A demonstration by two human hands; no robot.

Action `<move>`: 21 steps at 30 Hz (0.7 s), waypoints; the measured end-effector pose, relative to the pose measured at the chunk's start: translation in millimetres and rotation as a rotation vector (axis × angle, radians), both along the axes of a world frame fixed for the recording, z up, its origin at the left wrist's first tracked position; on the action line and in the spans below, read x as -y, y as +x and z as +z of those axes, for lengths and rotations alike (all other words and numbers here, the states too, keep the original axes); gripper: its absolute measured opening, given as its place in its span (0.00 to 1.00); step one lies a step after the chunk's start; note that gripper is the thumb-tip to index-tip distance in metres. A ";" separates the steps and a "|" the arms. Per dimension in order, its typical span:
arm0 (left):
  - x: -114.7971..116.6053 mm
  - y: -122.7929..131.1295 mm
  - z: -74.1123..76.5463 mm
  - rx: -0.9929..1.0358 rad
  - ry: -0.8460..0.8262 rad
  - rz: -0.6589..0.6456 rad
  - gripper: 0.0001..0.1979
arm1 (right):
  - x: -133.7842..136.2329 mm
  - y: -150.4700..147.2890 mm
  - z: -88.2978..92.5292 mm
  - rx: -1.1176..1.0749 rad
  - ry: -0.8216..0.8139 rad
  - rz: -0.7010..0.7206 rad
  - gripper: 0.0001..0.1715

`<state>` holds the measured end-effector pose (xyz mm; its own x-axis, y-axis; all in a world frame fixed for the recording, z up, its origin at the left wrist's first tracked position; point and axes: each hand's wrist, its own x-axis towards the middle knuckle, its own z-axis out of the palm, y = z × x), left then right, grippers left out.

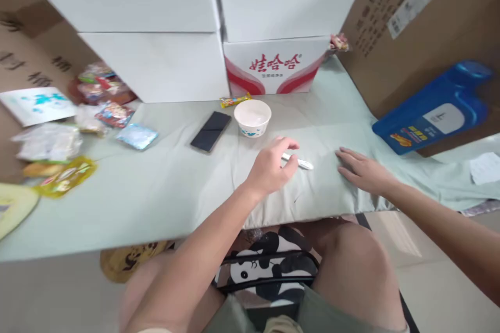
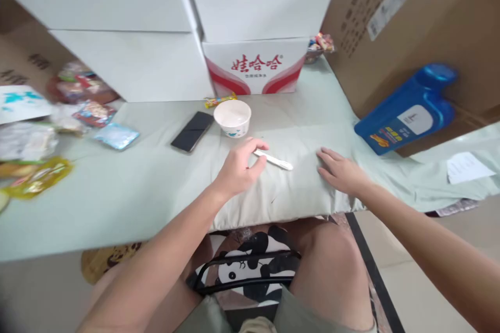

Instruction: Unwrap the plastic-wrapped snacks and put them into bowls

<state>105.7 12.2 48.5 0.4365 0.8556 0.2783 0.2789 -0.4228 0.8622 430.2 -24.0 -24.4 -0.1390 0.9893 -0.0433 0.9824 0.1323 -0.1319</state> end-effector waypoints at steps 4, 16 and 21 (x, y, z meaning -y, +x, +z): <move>17.9 -59.0 -13.5 0.058 -0.127 0.217 0.04 | 4.2 -49.7 46.5 -0.034 0.026 0.015 0.25; 10.7 -195.0 -37.1 0.463 -0.283 0.710 0.05 | -136.5 -392.7 93.7 -0.152 0.193 0.656 0.18; 5.1 -221.2 -42.3 0.521 -0.400 0.757 0.05 | -219.7 -553.5 96.0 0.034 0.197 0.672 0.23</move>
